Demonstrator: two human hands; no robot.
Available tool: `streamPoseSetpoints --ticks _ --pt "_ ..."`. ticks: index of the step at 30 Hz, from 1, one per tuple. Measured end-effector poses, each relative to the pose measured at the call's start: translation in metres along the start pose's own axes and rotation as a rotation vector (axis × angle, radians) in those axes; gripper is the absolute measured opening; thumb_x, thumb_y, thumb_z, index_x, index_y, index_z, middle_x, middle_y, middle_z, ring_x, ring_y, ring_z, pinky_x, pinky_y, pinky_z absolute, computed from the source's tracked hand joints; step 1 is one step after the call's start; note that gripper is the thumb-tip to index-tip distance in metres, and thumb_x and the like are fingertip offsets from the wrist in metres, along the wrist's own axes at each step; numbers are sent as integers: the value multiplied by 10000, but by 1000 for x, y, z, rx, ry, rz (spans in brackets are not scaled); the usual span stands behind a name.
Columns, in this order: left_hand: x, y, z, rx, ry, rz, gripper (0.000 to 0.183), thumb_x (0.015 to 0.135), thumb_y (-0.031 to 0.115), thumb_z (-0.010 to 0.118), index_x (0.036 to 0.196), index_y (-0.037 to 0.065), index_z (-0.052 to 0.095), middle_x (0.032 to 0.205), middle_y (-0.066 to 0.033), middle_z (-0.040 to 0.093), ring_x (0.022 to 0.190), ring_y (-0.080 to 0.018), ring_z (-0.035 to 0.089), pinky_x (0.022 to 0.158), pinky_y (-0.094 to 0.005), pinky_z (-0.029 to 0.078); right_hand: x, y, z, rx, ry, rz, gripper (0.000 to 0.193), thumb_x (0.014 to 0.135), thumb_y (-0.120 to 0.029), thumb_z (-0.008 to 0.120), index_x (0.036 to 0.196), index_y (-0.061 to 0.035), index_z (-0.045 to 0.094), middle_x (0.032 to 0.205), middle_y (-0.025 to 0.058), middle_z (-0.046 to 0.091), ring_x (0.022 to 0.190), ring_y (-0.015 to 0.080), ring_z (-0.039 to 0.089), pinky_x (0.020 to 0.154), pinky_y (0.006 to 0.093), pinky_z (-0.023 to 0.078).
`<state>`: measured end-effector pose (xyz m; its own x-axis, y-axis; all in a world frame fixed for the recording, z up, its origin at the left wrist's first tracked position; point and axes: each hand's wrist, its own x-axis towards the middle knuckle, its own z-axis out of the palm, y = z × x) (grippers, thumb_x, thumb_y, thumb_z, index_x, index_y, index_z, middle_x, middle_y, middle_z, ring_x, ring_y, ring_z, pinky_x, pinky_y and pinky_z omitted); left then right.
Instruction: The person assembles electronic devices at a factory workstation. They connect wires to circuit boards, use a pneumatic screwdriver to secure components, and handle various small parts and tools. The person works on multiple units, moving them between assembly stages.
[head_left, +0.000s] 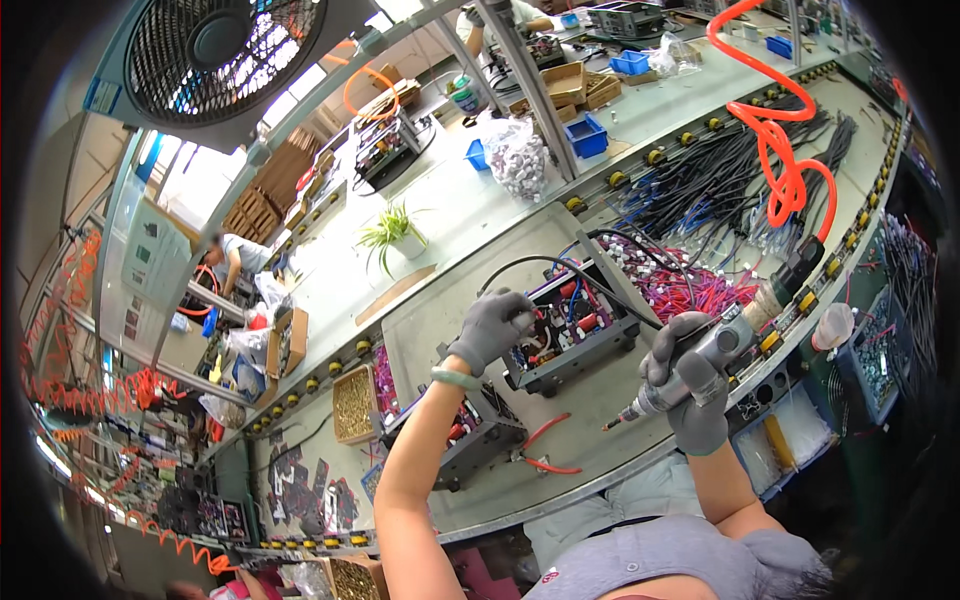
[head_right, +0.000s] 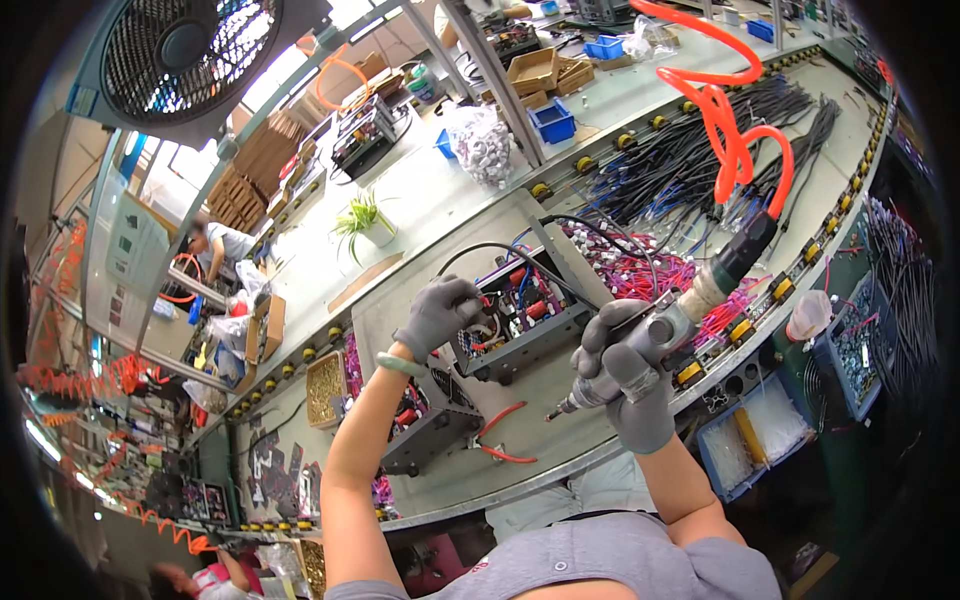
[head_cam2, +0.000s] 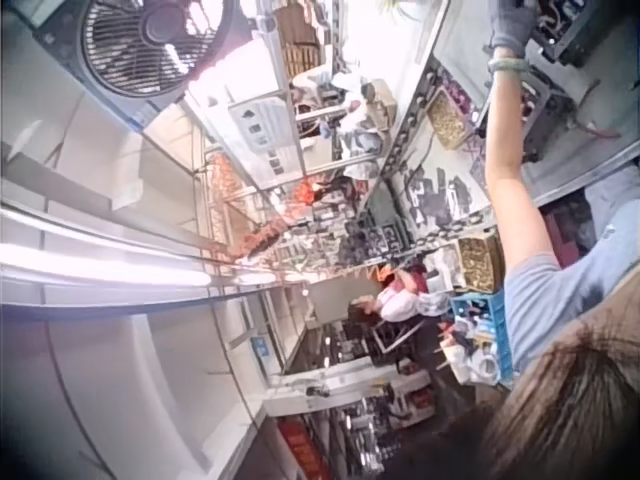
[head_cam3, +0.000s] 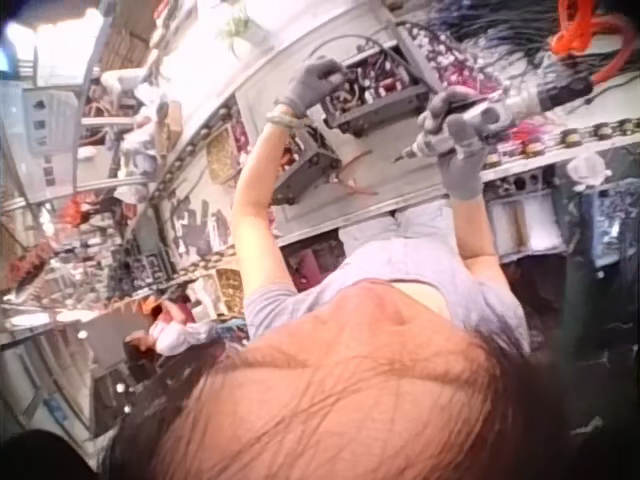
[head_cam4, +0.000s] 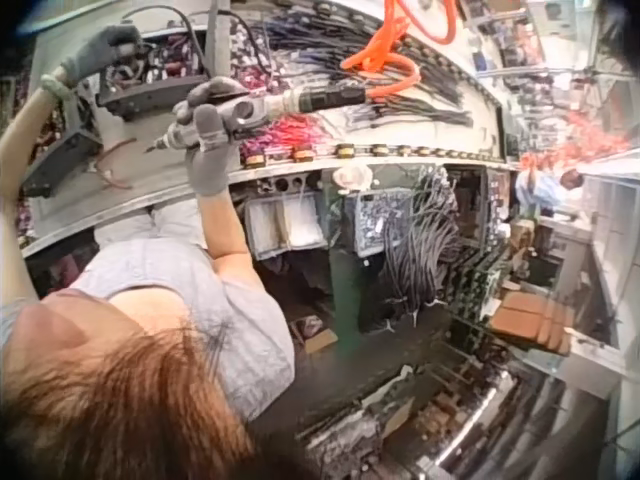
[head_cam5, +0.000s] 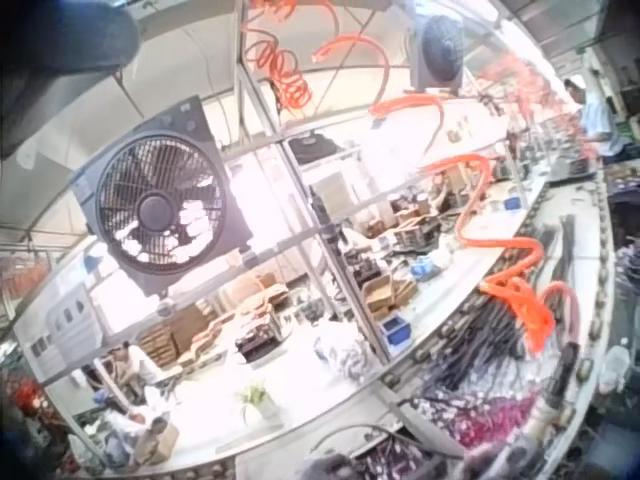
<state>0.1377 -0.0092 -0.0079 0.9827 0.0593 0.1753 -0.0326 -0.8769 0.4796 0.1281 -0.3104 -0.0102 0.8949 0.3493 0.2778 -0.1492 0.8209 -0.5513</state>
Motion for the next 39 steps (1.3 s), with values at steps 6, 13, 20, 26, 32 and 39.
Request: streamPoseSetpoints --ticks 6,13,20,26,32,39 --pt "-4 -18 16 -87 114 212 192 802 131 684 982 136 752 812 -82 630 768 -257 620 688 -366 501 4 5 1 45 94 33 396 853 -245 758 1150 -100 539 946 51 585 760 145 600 737 334 523" --pt "26 -15 10 -329 -323 -48 153 876 72 692 1023 69 735 808 -30 659 708 -109 612 604 -259 542 1 13 7 38 64 47 352 856 -192 756 1122 -83 553 919 47 608 736 140 610 697 315 529" --pt "34 15 -18 78 -497 -273 261 775 261 699 868 22 745 771 -130 712 754 -187 693 727 -342 532 3 12 1 12 96 41 365 855 -200 758 1129 -88 545 928 50 605 746 142 618 703 314 537" --pt "22 37 37 993 -310 -45 160 747 248 640 802 141 746 793 -92 691 830 -296 654 829 -410 430 4 16 8 52 95 124 389 849 -209 765 1147 -103 537 943 46 588 764 144 616 690 312 539" --pt "-11 30 -3 677 -195 80 305 808 389 654 1011 167 706 1016 -130 638 1030 -288 584 900 -442 416 3 11 -5 -1 145 123 385 854 -228 753 1154 -115 539 937 41 576 762 143 605 684 311 536" --pt "-19 2 3 777 -281 151 266 832 274 610 1051 128 647 929 -120 645 924 -311 633 749 -432 484 9 13 -2 -19 131 79 407 858 -249 751 1179 -115 541 932 41 569 770 145 602 698 309 530"
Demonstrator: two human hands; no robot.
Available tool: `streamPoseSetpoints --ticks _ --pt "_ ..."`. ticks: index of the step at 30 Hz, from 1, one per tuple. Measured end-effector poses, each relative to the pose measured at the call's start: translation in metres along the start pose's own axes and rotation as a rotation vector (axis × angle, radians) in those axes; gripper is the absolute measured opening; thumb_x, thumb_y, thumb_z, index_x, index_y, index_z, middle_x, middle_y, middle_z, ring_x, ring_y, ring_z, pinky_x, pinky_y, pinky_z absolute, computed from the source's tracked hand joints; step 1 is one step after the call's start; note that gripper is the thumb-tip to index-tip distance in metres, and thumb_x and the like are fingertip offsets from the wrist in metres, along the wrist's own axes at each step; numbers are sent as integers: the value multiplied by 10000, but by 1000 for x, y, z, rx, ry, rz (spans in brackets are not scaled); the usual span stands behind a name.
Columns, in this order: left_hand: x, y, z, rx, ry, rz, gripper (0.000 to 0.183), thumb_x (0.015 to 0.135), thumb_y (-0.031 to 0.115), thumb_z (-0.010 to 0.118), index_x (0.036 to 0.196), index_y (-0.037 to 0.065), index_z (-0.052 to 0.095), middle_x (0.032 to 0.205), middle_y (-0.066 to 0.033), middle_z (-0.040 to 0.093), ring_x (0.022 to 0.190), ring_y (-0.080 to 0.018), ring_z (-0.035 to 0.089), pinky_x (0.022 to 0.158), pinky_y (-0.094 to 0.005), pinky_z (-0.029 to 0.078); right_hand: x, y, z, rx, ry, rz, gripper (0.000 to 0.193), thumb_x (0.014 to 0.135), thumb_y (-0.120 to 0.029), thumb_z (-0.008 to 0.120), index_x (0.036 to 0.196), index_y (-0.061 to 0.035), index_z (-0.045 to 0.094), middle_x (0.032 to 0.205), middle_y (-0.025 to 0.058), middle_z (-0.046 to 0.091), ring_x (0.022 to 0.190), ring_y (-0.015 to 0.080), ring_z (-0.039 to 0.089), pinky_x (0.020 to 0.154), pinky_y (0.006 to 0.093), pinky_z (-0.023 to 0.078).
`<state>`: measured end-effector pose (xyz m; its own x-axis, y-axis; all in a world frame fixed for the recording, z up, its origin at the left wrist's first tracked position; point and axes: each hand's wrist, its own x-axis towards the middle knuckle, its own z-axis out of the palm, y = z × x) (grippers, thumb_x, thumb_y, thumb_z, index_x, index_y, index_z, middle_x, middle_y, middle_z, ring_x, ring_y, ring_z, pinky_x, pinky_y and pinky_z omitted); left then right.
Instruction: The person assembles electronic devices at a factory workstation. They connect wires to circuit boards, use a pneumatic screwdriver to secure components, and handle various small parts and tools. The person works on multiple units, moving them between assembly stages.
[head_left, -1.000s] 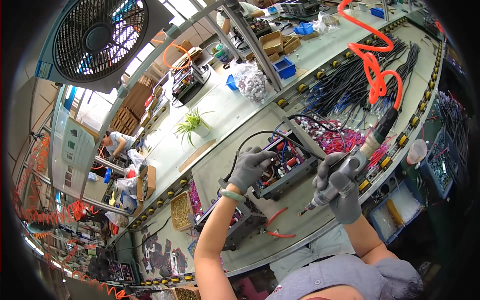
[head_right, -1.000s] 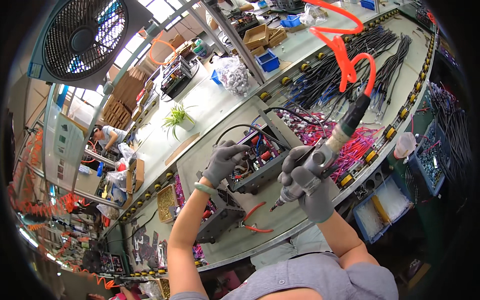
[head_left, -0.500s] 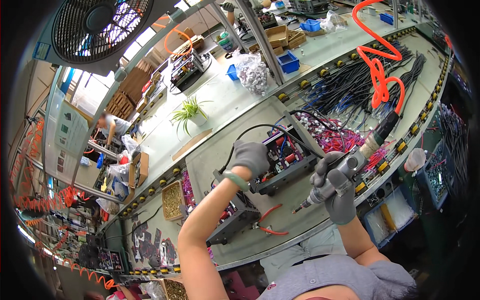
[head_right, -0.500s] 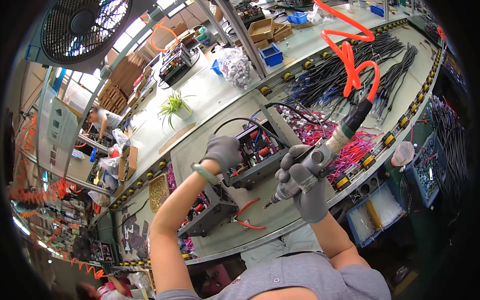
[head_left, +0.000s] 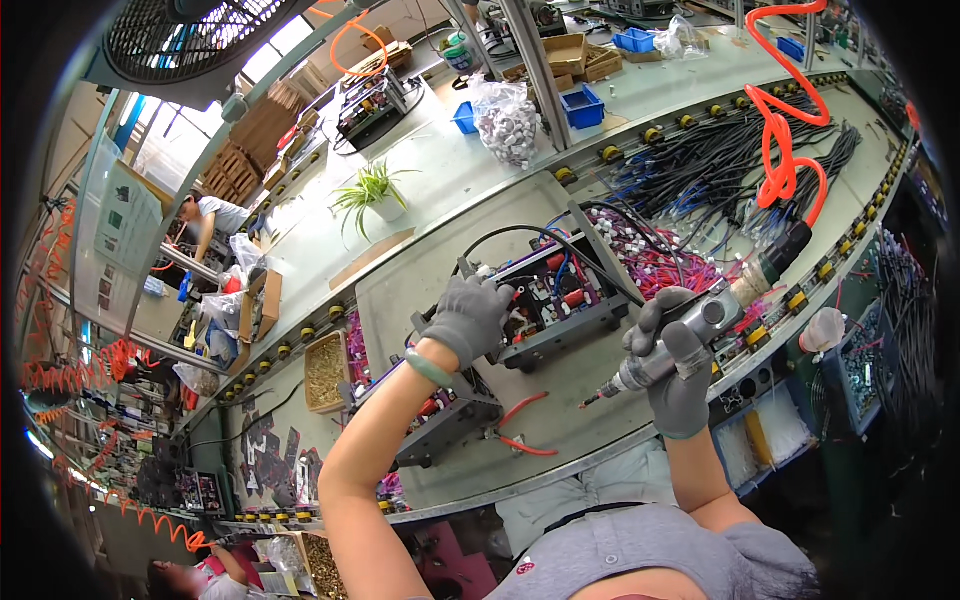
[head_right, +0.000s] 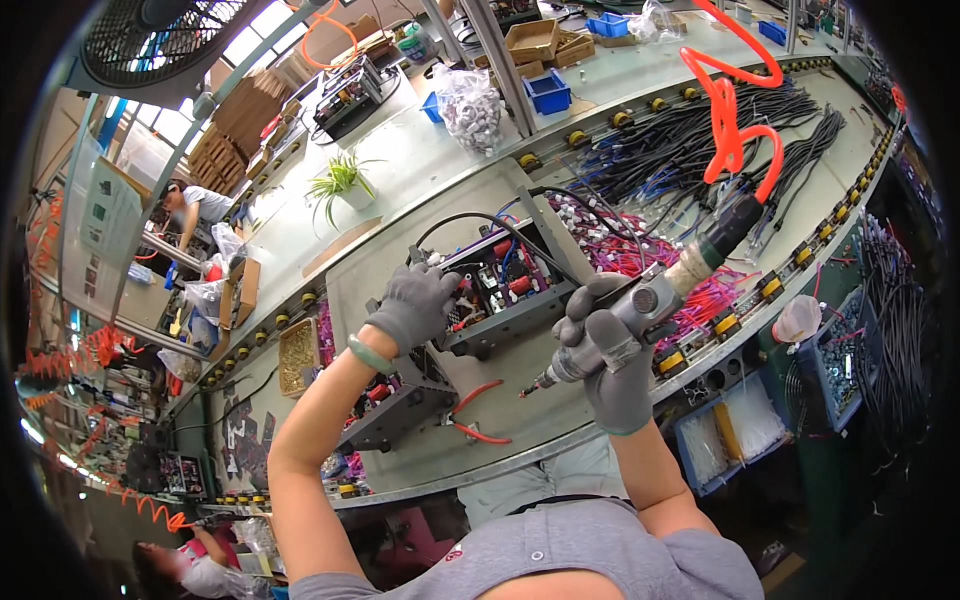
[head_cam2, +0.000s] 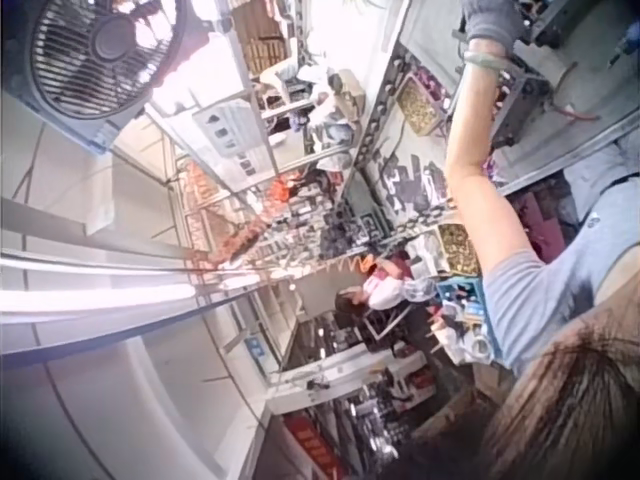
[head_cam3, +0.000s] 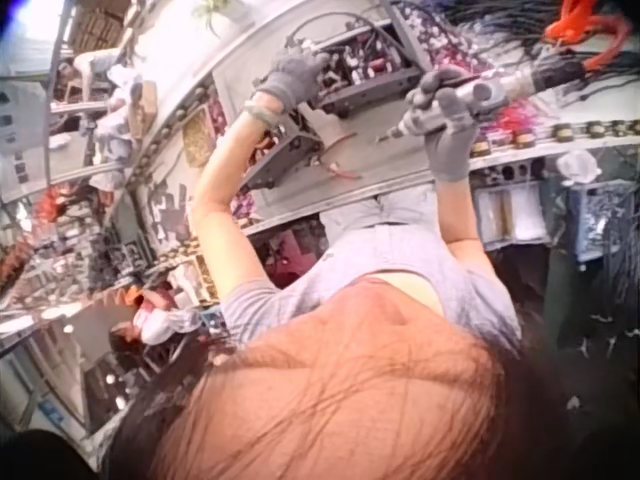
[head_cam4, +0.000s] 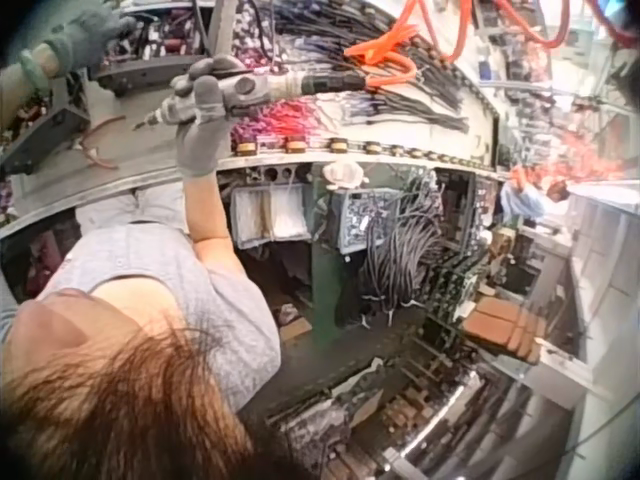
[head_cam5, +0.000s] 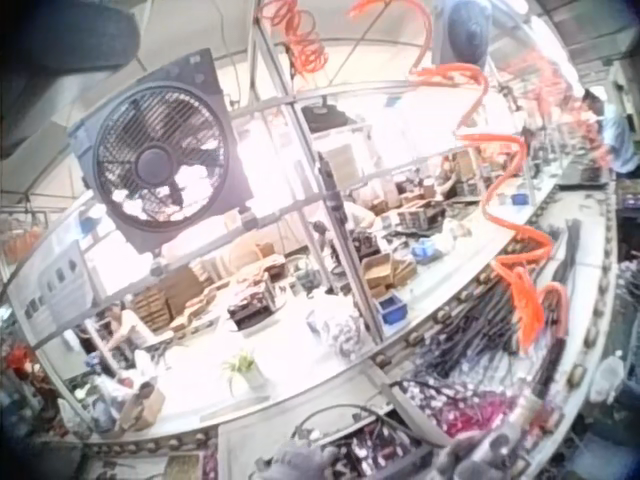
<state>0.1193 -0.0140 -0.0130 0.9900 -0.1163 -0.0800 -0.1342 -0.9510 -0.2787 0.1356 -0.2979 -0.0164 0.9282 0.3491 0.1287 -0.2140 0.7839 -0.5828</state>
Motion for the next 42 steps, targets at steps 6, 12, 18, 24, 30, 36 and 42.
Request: streamPoseSetpoints --ticks 6,12,18,24,30,36,42 --pt "20 -7 -22 -25 -247 95 176 812 221 593 881 74 662 753 -141 663 720 -329 665 632 -446 517 3 -9 6 -7 -37 3 412 861 -257 750 1186 -112 543 936 40 572 789 142 601 693 303 527" --pt "31 -4 -22 67 -246 101 155 819 217 600 874 118 706 746 -117 680 727 -292 687 633 -423 516 29 -7 11 -33 -110 -123 415 856 -255 758 1184 -113 546 933 35 571 785 139 590 670 287 512" --pt "16 -1 -3 -55 -84 -2 133 813 187 604 892 111 678 737 -114 661 731 -303 672 637 -430 496 82 31 36 70 -169 -160 318 871 -150 738 1115 -98 541 897 41 582 690 105 565 503 235 469" --pt "26 11 -10 -61 -126 -40 146 820 194 600 924 109 656 717 -111 643 741 -313 663 648 -444 473 134 83 27 -147 -150 -239 294 863 22 685 1099 -67 535 839 38 598 592 67 539 470 222 441" --pt "25 15 1 -86 -81 -108 154 832 214 592 935 122 659 753 -123 642 829 -321 646 722 -452 452 139 92 25 -123 -166 -126 350 843 62 686 1133 -66 538 825 13 598 638 52 549 499 202 435" --pt "22 10 7 -80 36 -39 170 802 241 607 919 119 621 661 -129 602 695 -327 623 599 -466 439 144 99 27 -222 -207 -169 289 846 66 665 1099 -41 574 847 18 613 665 59 574 536 204 463" --pt "25 10 20 -52 112 -45 192 787 257 639 939 140 632 708 -113 624 801 -303 631 612 -439 455 155 116 43 -440 -334 -326 252 833 44 694 1043 -46 588 884 16 621 745 62 575 657 212 486"
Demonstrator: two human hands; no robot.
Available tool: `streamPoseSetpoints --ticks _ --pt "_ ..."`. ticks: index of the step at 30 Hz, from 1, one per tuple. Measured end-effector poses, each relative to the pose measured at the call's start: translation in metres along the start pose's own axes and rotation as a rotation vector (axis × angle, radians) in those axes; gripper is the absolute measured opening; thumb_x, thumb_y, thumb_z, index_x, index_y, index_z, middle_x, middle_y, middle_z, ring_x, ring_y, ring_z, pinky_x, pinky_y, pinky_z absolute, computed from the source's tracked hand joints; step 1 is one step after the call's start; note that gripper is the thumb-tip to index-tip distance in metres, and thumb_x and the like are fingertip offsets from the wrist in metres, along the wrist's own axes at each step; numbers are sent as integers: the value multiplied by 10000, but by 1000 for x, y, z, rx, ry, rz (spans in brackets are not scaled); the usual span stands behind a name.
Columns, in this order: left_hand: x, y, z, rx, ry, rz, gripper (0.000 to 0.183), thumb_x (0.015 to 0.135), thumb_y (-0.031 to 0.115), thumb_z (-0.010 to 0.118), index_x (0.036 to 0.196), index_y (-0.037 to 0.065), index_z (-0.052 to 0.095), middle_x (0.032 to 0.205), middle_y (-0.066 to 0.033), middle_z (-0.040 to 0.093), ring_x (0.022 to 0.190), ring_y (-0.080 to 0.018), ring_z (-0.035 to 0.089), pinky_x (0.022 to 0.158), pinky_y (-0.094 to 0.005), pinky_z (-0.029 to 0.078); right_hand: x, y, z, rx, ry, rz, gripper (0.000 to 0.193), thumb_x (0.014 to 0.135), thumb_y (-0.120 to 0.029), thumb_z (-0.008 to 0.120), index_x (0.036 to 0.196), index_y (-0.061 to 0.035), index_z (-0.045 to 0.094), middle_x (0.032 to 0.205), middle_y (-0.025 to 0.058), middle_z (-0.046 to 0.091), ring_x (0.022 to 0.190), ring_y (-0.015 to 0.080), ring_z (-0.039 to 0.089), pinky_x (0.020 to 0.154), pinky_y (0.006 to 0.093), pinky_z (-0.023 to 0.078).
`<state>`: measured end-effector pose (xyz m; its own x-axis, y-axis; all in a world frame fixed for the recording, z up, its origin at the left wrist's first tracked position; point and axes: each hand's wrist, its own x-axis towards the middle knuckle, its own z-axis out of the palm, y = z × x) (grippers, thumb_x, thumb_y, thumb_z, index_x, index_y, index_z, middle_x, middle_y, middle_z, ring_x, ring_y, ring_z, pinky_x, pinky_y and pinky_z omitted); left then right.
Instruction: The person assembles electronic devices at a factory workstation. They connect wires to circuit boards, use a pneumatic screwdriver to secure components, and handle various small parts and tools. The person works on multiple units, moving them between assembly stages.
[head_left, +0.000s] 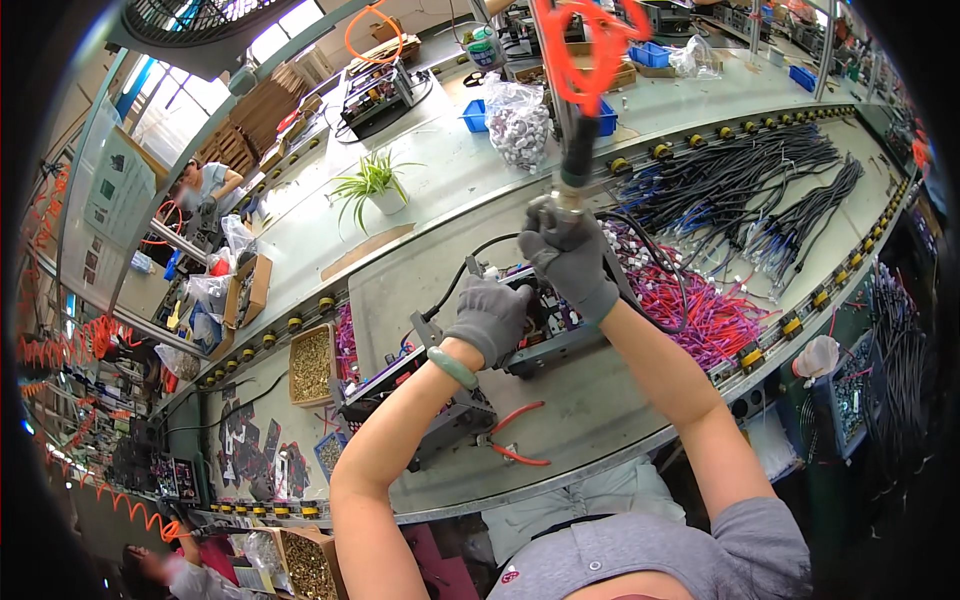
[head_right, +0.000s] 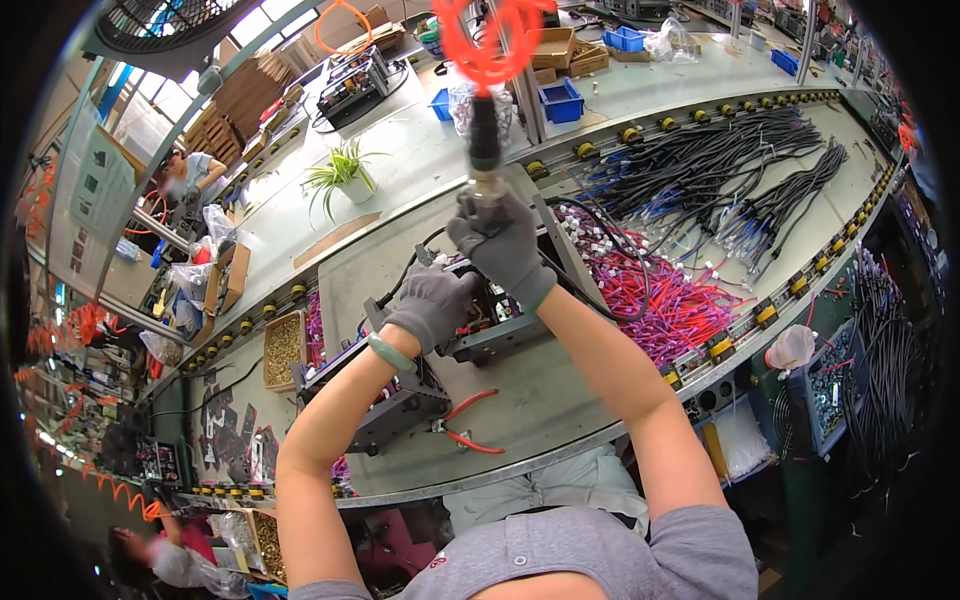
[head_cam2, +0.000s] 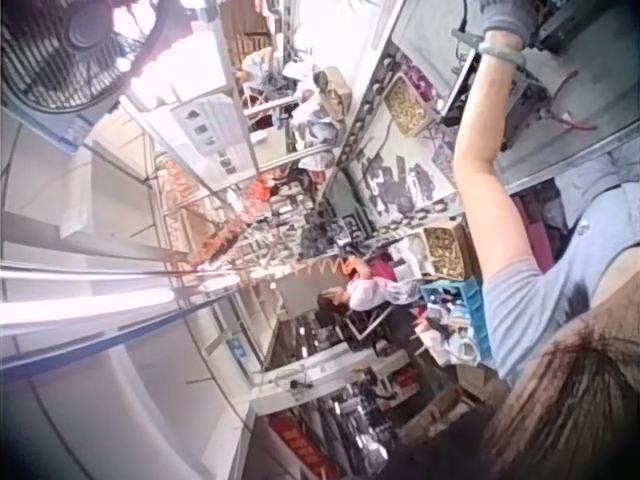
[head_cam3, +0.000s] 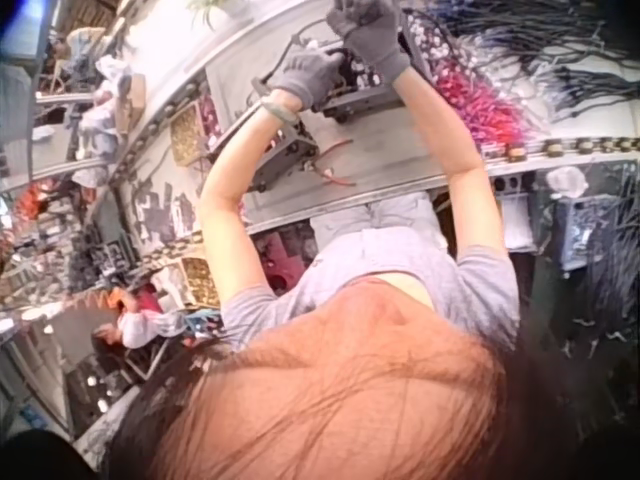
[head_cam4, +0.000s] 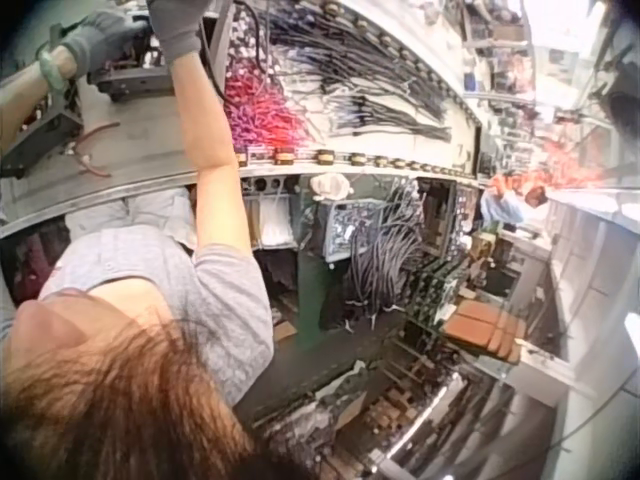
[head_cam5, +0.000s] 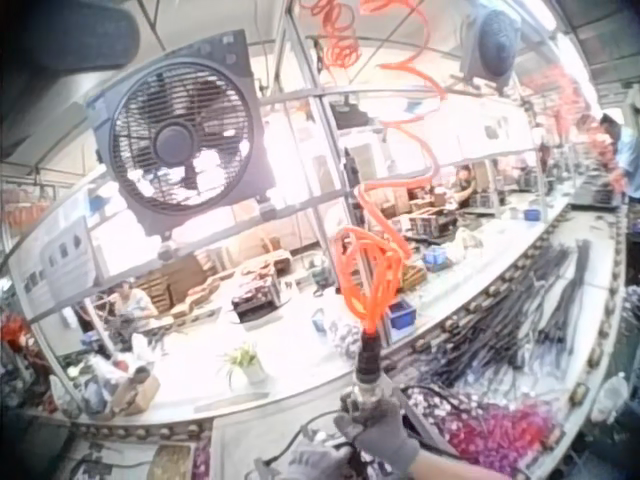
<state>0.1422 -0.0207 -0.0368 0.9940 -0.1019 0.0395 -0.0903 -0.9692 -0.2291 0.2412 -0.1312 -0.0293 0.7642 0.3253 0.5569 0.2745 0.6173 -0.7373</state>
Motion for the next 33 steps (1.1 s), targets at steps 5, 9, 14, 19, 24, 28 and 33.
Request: streamPoseSetpoints --ticks 5,9,14,19,24,28,33 --pt "-9 -1 7 -105 84 -16 213 741 222 681 946 169 663 755 -96 648 799 -302 633 639 -433 478 9 8 16 -151 -164 69 352 778 -90 754 1084 -3 605 871 11 671 765 69 628 708 247 531" --pt "-33 -7 1 -835 276 -308 243 820 91 603 1059 104 649 918 -131 664 927 -321 625 768 -404 518 5 -2 16 -219 -287 117 338 771 -109 764 1058 -6 617 853 22 675 773 70 618 723 268 535" --pt "-91 -23 -4 -2001 498 -690 314 877 87 549 1178 3 574 1073 -114 605 861 -206 616 694 -320 533 7 2 14 -178 -341 148 303 775 -107 759 1022 -8 614 807 -4 630 745 50 582 704 246 517" --pt "-143 48 -18 -2329 426 -771 329 958 160 516 1232 -21 523 1071 -112 613 788 -131 604 626 -230 522 0 -2 10 -119 -249 111 273 802 -67 736 1039 -24 607 830 -18 624 730 45 577 681 226 507" --pt "-160 130 -12 -2339 120 -974 383 980 397 572 1143 51 554 772 -54 639 437 -82 452 372 -201 354 -37 -70 -3 470 -245 253 305 868 -83 700 1135 -57 554 1025 49 602 815 92 603 693 254 523" --pt "-147 151 4 -2151 3 -802 287 991 337 565 997 52 595 634 13 526 421 -61 404 368 -215 287 -88 -143 -8 384 -267 69 406 878 -206 742 1187 -92 505 1052 98 586 841 131 610 659 323 534" --pt "-120 147 -18 -2341 163 -846 264 1011 275 528 1062 26 597 740 -11 561 470 -52 400 402 -212 306 -126 -149 -16 302 -54 -45 522 845 -298 774 1225 -85 486 977 86 569 772 152 603 700 346 522"
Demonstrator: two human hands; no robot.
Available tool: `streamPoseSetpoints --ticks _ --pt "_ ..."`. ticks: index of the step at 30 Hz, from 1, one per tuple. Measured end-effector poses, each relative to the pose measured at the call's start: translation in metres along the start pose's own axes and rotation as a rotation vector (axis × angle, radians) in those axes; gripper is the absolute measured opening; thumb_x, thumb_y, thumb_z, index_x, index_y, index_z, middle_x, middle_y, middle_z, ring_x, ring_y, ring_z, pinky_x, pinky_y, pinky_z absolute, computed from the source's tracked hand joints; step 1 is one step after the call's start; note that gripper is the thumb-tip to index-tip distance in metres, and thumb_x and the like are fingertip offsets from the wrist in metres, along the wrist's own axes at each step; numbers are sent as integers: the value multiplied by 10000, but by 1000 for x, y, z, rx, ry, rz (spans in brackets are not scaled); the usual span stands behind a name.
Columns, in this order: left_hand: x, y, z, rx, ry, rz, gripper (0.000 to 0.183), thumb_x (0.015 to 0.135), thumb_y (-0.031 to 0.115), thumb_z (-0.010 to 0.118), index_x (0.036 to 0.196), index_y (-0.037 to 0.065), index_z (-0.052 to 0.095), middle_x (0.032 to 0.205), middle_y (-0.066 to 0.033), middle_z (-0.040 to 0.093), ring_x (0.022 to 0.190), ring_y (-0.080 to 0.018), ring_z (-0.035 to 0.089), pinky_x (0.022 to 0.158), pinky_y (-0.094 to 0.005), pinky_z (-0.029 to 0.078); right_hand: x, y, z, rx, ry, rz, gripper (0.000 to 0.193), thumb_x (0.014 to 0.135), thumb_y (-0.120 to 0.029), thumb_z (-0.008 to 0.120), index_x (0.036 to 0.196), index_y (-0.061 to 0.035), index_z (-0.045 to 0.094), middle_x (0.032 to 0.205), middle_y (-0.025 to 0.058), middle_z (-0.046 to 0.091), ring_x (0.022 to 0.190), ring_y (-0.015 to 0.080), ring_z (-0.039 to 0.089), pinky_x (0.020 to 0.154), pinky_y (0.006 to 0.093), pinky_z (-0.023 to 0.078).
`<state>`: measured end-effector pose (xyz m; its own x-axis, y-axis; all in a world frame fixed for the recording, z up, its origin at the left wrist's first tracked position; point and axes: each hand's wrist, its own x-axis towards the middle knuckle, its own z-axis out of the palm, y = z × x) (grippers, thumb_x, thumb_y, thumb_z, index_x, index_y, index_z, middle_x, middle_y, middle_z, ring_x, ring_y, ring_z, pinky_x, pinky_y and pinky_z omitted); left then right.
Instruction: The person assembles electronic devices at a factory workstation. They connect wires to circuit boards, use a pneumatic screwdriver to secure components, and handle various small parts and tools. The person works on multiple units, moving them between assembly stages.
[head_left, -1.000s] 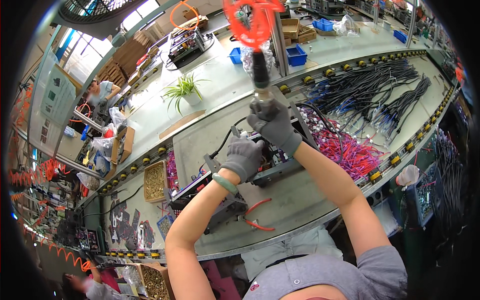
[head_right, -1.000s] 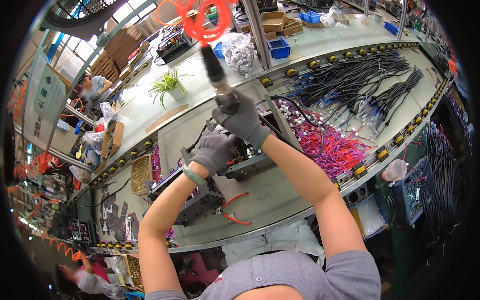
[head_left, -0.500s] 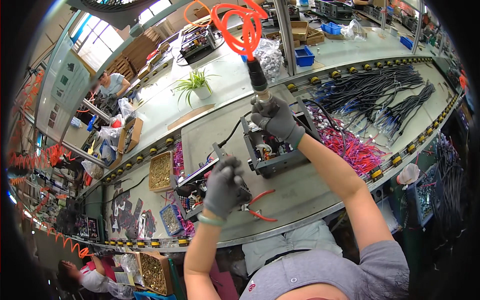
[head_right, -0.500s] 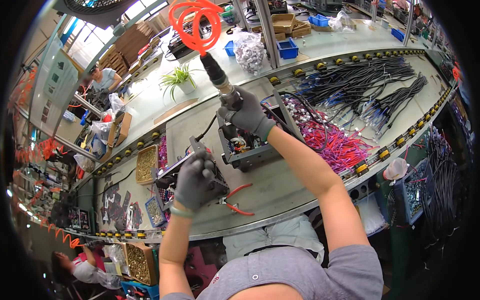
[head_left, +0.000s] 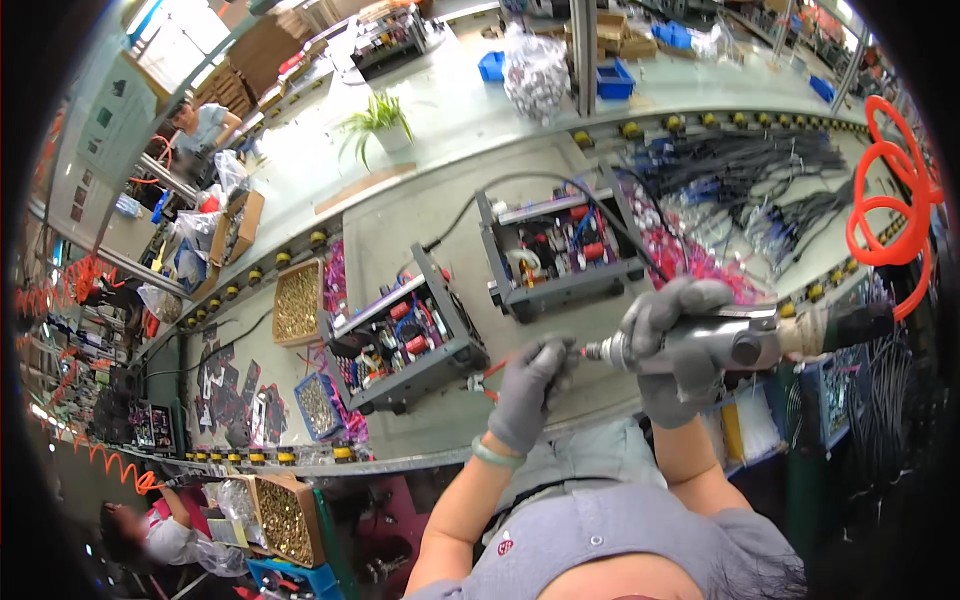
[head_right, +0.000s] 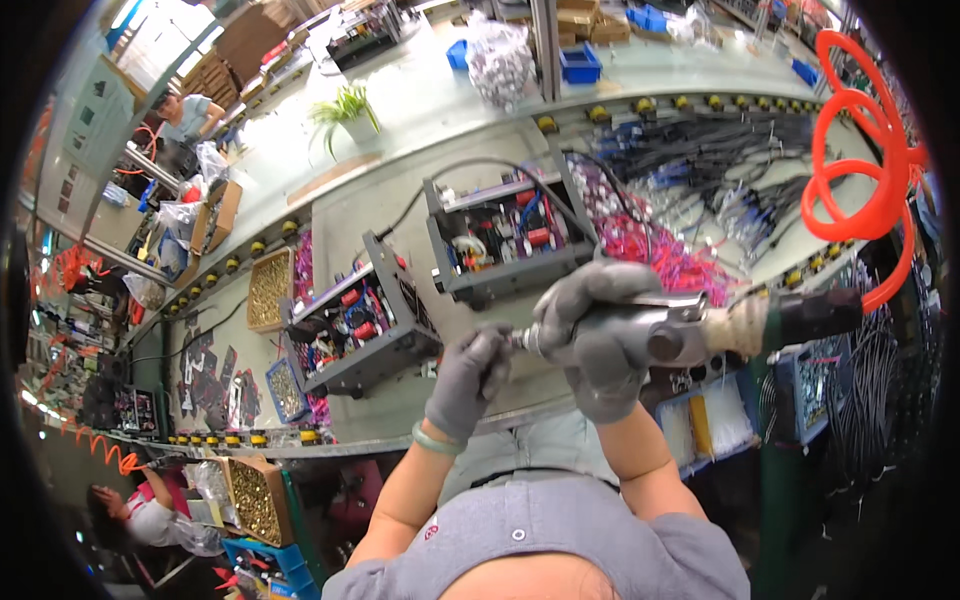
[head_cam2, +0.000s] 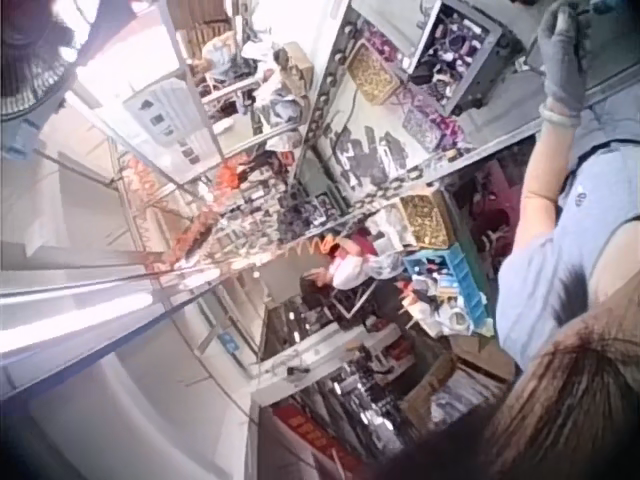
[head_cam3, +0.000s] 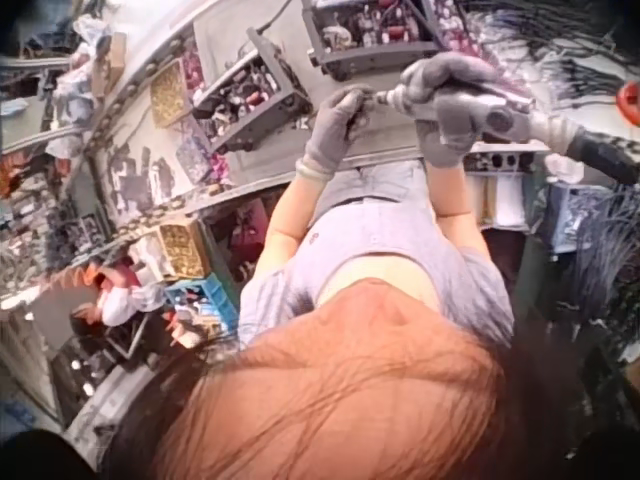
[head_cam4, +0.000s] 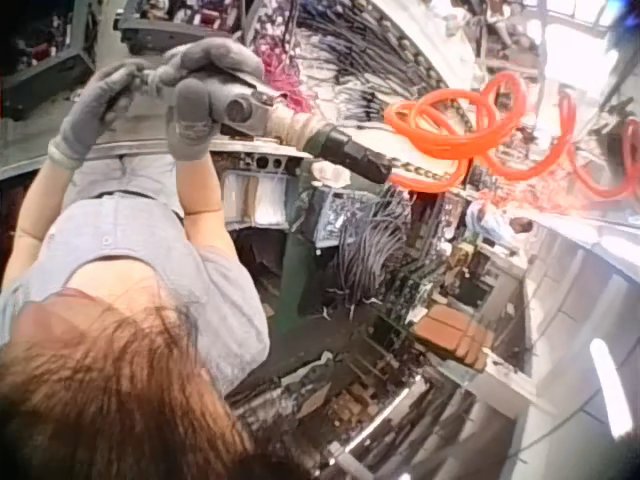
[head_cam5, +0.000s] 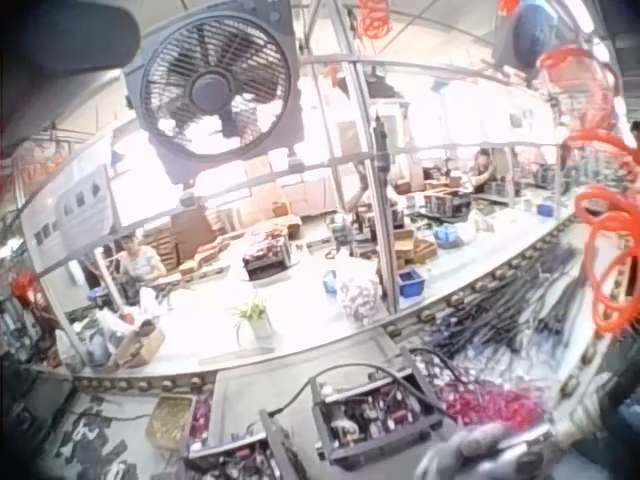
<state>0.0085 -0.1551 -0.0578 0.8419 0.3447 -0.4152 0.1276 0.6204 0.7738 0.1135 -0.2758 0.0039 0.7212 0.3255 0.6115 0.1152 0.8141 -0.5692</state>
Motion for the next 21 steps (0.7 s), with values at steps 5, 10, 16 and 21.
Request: streamPoseSetpoints --ticks 5,10,16,21 --pt "0 -13 -11 -560 -327 -89 291 1023 320 508 1105 54 592 714 14 504 488 -61 391 380 -194 314 -3 2 4 -31 81 -28 520 847 -320 769 1221 -93 487 939 65 572 751 151 598 752 360 523" --pt "6 -15 -9 -691 -395 -151 286 1020 331 511 1057 60 596 713 20 496 490 -66 386 377 -197 312 12 8 -12 43 -247 -59 512 844 -316 774 1191 -78 484 871 70 578 697 150 593 702 347 533" --pt "-3 -16 11 -231 -116 251 327 1006 374 534 1059 59 602 732 10 530 527 -80 446 436 -211 350 9 -3 15 -107 130 -27 429 899 -331 686 1195 -80 504 918 59 579 738 138 590 784 367 507" --pt "11 13 10 527 152 796 376 941 351 623 1131 26 614 836 -65 617 688 -140 564 551 -261 445 12 -11 6 -50 329 13 493 894 -355 655 1287 -100 498 973 47 571 786 122 568 807 363 474"
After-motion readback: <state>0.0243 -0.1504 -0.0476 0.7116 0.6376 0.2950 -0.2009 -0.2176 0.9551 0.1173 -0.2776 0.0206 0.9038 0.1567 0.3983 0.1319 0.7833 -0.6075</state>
